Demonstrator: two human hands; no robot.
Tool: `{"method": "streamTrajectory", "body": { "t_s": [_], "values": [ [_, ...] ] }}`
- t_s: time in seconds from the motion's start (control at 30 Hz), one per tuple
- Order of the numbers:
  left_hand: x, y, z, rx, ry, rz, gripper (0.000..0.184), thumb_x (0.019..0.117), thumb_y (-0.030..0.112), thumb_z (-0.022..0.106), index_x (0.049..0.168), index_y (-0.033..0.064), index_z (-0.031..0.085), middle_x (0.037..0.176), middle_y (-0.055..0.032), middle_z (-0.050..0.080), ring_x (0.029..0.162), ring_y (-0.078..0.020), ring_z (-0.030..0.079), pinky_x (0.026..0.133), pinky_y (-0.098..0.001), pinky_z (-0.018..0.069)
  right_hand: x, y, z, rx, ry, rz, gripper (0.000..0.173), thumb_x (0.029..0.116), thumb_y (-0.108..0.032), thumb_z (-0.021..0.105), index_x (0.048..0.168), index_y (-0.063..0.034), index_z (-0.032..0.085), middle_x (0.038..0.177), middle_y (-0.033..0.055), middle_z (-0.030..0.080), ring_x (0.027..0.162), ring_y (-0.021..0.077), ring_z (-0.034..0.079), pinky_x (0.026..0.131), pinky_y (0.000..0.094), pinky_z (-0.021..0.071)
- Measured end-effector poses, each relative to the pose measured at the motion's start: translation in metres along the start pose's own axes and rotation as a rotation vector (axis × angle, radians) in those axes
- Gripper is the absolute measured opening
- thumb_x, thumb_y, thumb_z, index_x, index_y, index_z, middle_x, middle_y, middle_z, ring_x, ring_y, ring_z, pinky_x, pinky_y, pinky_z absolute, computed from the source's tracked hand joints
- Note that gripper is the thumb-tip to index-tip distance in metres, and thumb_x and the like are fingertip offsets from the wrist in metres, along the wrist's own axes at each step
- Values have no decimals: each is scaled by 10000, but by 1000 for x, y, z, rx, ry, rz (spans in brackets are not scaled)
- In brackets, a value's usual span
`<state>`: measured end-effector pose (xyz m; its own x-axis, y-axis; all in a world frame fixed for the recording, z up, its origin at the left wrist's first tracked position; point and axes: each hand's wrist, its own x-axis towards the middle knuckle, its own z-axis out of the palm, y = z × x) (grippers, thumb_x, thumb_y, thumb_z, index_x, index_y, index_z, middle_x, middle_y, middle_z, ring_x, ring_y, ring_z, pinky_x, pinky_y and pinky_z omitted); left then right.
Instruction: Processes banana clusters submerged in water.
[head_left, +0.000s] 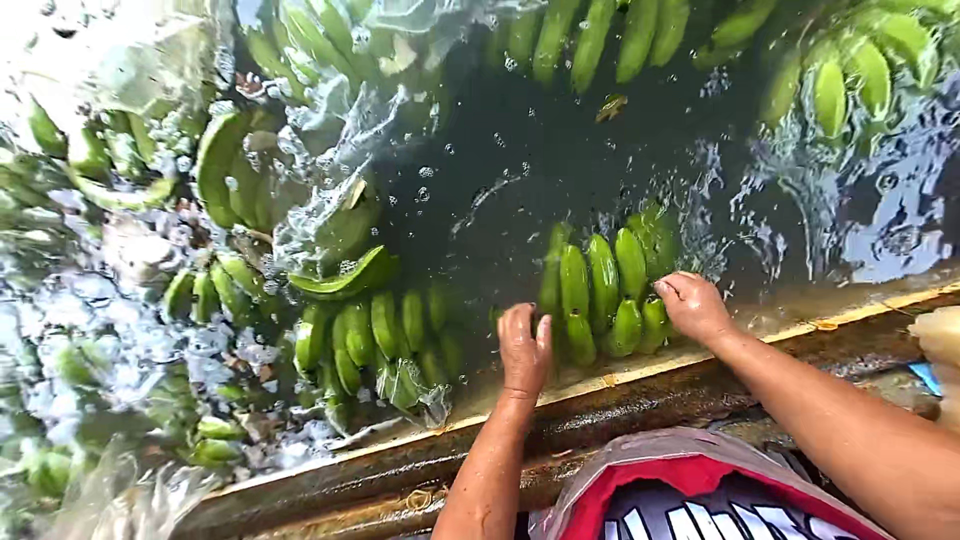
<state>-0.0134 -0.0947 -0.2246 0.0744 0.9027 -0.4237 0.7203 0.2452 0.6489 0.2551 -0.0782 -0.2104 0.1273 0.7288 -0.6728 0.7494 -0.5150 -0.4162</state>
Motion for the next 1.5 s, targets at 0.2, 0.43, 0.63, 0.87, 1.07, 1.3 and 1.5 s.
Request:
{"method": "streamTrajectory", "body": {
  "t_s": [0.2,0.43,0.63,0.87,1.07,1.3,1.5],
  "values": [
    [13,11,13,-69,-148,-364,412,1098,114,339,1317,-172,539,1311,-352,590,1298,-403,560,1134,-478,398,6,-17,1,-59,-84,190,379,1112,-160,402,1208,126,631,1233,350,636,1237,500,582,1074,643,399],
    [79,-17,-19,98,-335,-610,333,1025,114,588,1275,-105,601,1307,-319,596,1249,-440,566,1048,-582,448,-2,-30,-23,-86,-315,61,364,1104,-221,469,1148,72,680,1126,291,685,1127,446,641,1003,616,451],
    [113,33,-20,-186,-169,-465,517,1132,306,301,1220,-97,613,1192,-300,637,1143,-412,612,989,-597,471,63,-56,-41,20,21,-297,353,1015,-140,624,1266,109,619,1283,318,625,1235,465,594,1083,603,439],
    [74,-13,-3,-407,-144,-413,417,1087,302,487,1323,-21,606,1271,-228,648,1186,-315,620,1032,-522,484,106,-106,-10,-152,-411,-301,358,1109,-184,416,1237,61,643,1229,306,648,1210,465,604,1037,652,427],
    [79,0,-10,-290,-189,-403,441,1132,237,333,1129,-65,653,1065,-216,668,1011,-307,632,936,-506,504,107,-98,5,129,-348,46,333,1082,-186,488,1038,71,695,1077,272,665,1037,404,629,922,639,458],
    [95,41,-24,-34,-447,-34,474,1122,333,364,1283,-5,655,1265,-242,661,1230,-396,611,1066,-633,434,83,-86,-17,184,-439,-260,329,1083,-249,527,1145,2,730,1160,195,709,1127,320,655,1030,574,463],
    [100,78,-18,381,-661,31,476,1125,327,343,1171,-3,683,1133,-261,691,1141,-442,648,944,-655,488,81,-94,-21,-123,-524,-234,374,1092,-225,507,937,28,736,921,199,694,907,339,651,866,577,482]
  ]
}}
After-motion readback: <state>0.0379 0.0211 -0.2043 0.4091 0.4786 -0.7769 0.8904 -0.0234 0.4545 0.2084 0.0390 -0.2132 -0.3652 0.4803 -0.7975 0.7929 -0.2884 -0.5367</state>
